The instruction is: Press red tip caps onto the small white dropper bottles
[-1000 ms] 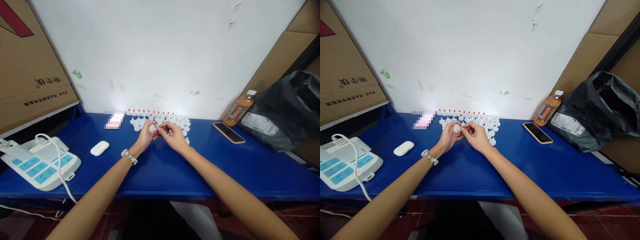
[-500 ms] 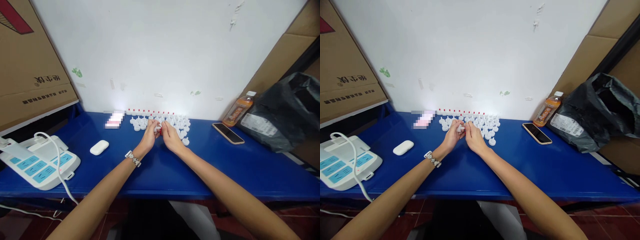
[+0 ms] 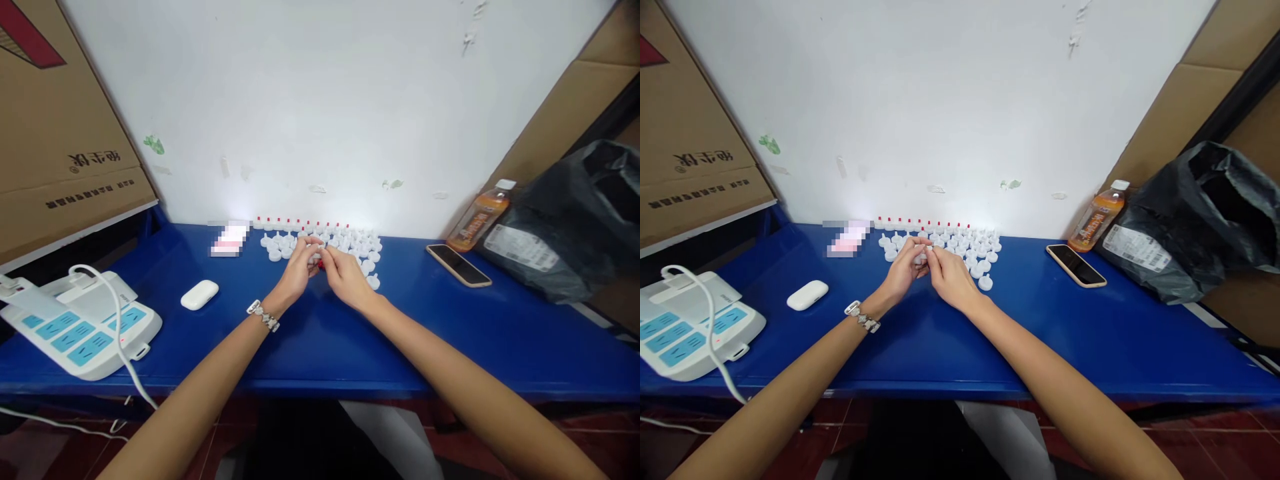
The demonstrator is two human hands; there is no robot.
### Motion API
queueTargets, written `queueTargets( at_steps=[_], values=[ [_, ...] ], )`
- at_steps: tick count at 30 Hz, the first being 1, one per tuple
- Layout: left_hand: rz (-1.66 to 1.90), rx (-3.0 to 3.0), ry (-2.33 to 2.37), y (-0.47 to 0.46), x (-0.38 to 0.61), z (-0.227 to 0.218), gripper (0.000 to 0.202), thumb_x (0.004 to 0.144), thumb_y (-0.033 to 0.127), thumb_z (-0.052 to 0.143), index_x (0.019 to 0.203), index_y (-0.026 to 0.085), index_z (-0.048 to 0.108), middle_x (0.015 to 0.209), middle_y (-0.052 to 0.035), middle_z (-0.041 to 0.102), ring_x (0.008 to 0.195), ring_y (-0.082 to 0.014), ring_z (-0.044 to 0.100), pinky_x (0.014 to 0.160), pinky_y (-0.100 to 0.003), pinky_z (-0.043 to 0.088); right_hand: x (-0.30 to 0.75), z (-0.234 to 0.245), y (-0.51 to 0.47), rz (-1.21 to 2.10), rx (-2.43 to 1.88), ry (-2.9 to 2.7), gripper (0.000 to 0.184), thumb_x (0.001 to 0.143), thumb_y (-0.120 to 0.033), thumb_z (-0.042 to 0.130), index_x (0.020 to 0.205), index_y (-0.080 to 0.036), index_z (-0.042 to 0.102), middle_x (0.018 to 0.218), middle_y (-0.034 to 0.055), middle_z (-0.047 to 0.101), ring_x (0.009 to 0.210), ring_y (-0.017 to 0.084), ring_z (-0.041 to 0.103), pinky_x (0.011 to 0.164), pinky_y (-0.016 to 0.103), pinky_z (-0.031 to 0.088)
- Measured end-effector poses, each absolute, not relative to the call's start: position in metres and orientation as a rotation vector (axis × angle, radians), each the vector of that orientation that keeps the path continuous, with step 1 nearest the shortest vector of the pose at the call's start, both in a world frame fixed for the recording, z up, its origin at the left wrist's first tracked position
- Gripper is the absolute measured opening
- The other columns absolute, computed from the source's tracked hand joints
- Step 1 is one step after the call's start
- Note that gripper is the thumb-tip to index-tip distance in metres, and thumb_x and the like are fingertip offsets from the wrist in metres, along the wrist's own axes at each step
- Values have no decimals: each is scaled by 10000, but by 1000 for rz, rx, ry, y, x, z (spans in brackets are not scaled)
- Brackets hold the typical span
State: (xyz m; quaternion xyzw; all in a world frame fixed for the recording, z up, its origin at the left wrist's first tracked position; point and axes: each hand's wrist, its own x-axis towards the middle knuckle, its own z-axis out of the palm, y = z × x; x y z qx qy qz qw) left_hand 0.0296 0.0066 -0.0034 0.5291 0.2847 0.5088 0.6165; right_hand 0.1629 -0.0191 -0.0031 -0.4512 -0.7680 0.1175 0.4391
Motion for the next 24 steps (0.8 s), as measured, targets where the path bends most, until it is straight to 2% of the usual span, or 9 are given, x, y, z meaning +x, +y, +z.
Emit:
queueTargets(
  at_steps=[4, 7, 9, 12, 15, 17, 20, 24],
  values=[
    [1038, 977, 595, 8, 26, 0, 168, 854, 320, 550, 929, 170, 541, 641, 34, 447, 509, -85, 424, 464, -191, 324, 167, 5, -23, -136, -1148, -2133, 327, 1044, -312, 306, 838, -192, 530, 823, 77, 612, 782, 200, 532, 759, 330, 387],
    [997, 963, 605, 11, 24, -3, 172, 850, 336, 589, 885, 182, 523, 610, 47, 422, 487, -82, 406, 453, -188, 319, 169, 7, -23, -227, -1190, -2201, 323, 1043, -301, 313, 863, -181, 553, 838, 89, 622, 824, 214, 536, 792, 347, 378],
    [1050, 1071, 614, 14, 24, -6, 193, 858, 359, 602, 868, 193, 505, 624, 54, 416, 481, -70, 387, 442, -175, 291, 168, 5, -22, -88, -1198, -2185, 335, 1043, -317, 314, 846, -185, 550, 803, 71, 617, 778, 198, 537, 764, 331, 383],
    [1138, 1232, 642, 16, 25, -10, 224, 886, 398, 590, 879, 202, 483, 695, 51, 435, 519, -59, 393, 459, -164, 294, 162, 0, -18, 357, -1144, -1994, 407, 1039, -429, 311, 772, -198, 514, 692, 22, 572, 654, 160, 517, 666, 285, 391],
    [1214, 1351, 638, 15, 25, -12, 220, 939, 418, 527, 914, 209, 462, 782, 41, 450, 579, -61, 406, 520, -172, 350, 153, -3, -15, 739, -1078, -1717, 511, 973, -614, 366, 658, -216, 424, 563, -23, 444, 527, 124, 421, 545, 256, 357],
    [1257, 1442, 636, 14, 25, -12, 208, 966, 417, 483, 932, 213, 453, 831, 31, 459, 622, -71, 417, 562, -183, 376, 149, -2, -16, 945, -1085, -1573, 547, 917, -685, 425, 625, -226, 370, 517, -51, 353, 461, 99, 324, 466, 243, 299],
    [1292, 1558, 686, 13, 25, -15, 210, 989, 422, 438, 949, 216, 451, 856, 19, 472, 678, -92, 435, 610, -203, 393, 145, 4, -21, 1201, -1104, -1393, 543, 888, -686, 490, 633, -227, 356, 508, -76, 294, 433, 75, 239, 413, 218, 224],
    [1289, 1621, 766, 14, 23, -16, 219, 995, 430, 425, 974, 216, 465, 856, 10, 488, 715, -113, 449, 650, -226, 404, 143, 9, -25, 1339, -1102, -1270, 546, 859, -660, 569, 629, -223, 336, 510, -88, 269, 438, 60, 204, 402, 192, 175]
  ],
)
